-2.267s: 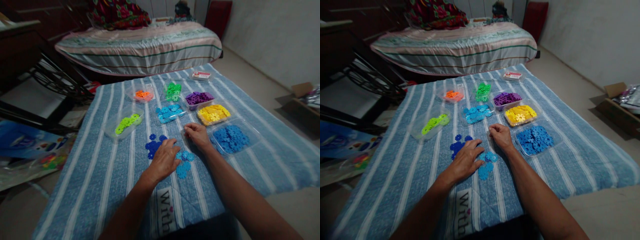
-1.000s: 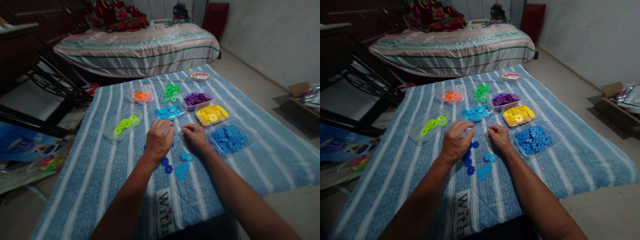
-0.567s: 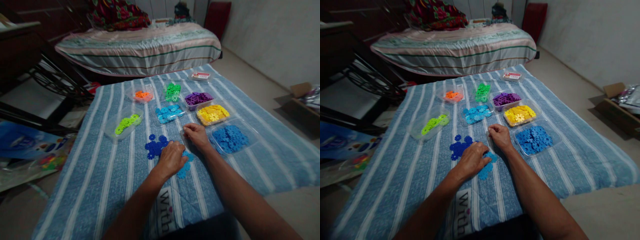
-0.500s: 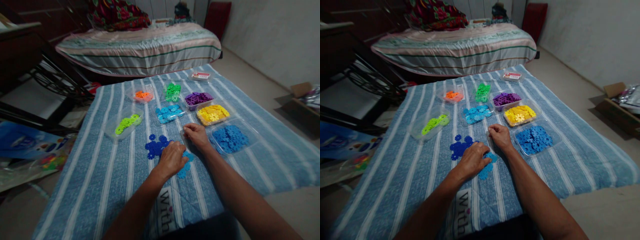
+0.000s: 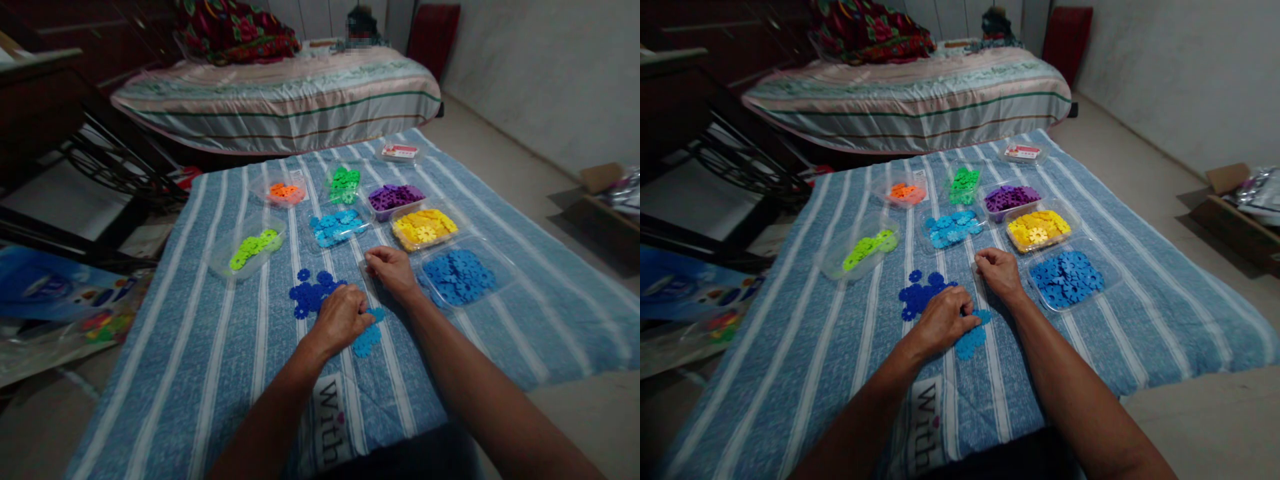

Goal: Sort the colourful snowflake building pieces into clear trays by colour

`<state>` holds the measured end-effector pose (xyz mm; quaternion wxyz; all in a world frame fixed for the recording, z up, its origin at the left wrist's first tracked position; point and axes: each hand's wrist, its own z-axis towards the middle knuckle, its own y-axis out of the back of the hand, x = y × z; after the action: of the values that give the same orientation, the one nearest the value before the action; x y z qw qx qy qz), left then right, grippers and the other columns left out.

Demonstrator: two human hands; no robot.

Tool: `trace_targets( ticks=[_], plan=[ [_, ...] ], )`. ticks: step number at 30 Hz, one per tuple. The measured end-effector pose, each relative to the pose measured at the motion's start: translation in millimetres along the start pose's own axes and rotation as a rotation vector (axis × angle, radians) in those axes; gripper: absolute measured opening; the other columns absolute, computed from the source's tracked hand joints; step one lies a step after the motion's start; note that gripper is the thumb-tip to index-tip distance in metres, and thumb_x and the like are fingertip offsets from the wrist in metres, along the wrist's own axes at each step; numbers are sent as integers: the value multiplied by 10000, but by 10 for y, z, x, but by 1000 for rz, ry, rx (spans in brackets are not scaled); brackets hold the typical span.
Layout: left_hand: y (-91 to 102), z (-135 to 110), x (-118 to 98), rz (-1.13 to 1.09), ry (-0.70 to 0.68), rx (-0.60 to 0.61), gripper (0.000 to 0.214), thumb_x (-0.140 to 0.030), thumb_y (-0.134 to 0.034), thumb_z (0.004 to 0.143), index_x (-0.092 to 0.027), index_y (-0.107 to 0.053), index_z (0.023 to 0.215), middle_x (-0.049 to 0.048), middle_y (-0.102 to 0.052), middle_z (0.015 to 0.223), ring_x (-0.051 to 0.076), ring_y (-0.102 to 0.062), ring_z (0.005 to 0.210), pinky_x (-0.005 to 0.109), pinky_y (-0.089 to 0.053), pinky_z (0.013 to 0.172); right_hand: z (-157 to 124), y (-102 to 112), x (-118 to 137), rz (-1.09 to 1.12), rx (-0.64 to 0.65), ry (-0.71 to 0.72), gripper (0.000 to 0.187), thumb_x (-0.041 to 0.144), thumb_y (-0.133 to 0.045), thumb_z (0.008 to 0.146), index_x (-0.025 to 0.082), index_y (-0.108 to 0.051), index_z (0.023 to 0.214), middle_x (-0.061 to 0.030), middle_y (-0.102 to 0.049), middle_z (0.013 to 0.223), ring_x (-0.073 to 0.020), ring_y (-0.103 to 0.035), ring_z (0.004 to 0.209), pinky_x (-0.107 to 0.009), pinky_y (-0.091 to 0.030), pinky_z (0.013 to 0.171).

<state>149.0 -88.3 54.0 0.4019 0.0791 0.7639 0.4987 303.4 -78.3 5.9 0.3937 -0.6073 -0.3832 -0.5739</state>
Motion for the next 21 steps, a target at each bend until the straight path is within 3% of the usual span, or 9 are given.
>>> trace_targets(
  ticks=[8, 21],
  plan=[
    [105, 12, 149, -255, -35, 37, 230, -173, -638, 729, -171, -514, 536, 20, -625, 777, 145, -589, 746, 282, -460, 738, 18, 6, -11, -15, 0, 4, 175, 342, -635, 687, 169, -658, 692, 23, -591, 502, -126, -540, 465, -240, -426, 483],
    [207, -26, 201, -244, 1, 21, 307, -216, -594, 786, -173, -461, 513, 44, -638, 773, 166, -621, 802, 295, -481, 754, 19, 8, -40, -33, 2, 3, 197, 361, -629, 701, 166, -663, 705, 21, -598, 511, -121, -539, 459, -234, -417, 475]
  ],
)
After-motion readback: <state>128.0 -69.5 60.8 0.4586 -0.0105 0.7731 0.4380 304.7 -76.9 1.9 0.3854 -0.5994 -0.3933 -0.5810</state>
